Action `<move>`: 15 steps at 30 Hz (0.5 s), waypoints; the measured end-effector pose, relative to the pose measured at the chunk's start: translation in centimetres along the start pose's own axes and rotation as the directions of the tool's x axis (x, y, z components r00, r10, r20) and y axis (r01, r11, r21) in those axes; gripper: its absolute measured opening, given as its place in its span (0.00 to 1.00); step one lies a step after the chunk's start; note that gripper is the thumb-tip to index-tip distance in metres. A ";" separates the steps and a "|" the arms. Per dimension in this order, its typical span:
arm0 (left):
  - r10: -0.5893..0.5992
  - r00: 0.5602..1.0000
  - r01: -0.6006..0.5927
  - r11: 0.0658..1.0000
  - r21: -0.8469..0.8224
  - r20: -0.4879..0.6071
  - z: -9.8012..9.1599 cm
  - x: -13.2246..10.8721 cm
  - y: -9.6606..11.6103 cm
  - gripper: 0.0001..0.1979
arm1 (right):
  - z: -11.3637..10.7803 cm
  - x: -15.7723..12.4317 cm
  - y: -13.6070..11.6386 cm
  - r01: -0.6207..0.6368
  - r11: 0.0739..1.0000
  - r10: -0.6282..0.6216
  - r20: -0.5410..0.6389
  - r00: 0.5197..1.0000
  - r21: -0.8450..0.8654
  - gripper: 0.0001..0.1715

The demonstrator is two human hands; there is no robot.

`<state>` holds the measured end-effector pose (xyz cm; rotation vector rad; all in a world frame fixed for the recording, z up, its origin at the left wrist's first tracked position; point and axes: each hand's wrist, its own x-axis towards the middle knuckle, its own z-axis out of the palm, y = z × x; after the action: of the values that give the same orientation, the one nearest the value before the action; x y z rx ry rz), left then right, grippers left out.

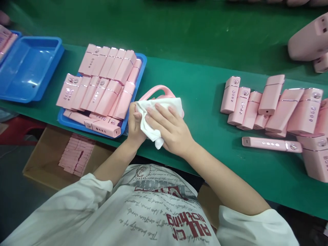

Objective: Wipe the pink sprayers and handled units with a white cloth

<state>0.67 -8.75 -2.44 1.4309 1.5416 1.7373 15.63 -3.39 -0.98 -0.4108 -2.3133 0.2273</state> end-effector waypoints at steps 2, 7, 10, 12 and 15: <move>-0.010 1.000 0.010 1.000 -0.014 0.013 0.0 0.1 0.0 0.24 | 0.0 0.0 0.2 -0.028 0.999 0.028 -0.029 0.999 0.033 0.29; -0.021 0.999 0.022 0.999 -0.038 0.027 0.0 0.0 0.3 0.22 | 0.0 -0.4 0.3 -0.080 0.995 0.082 -0.020 0.996 0.057 0.28; -0.025 0.999 0.025 0.999 -0.019 0.043 0.0 0.0 0.4 0.20 | 0.1 -0.9 0.4 -0.089 0.989 0.085 0.037 0.996 0.119 0.24; -0.036 0.998 0.038 0.998 -0.047 0.049 0.1 0.1 0.3 0.20 | 0.1 -1.1 0.9 -0.251 0.947 0.261 -0.023 0.965 0.200 0.21; -0.077 0.995 0.083 0.989 -0.125 0.056 0.1 0.1 0.1 0.21 | -0.1 -1.3 1.7 -0.597 0.732 0.637 -0.019 0.771 0.327 0.30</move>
<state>0.75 -8.62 -2.26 1.3222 1.4152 1.7062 16.91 -2.29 -2.24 -1.0041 -1.8901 0.8504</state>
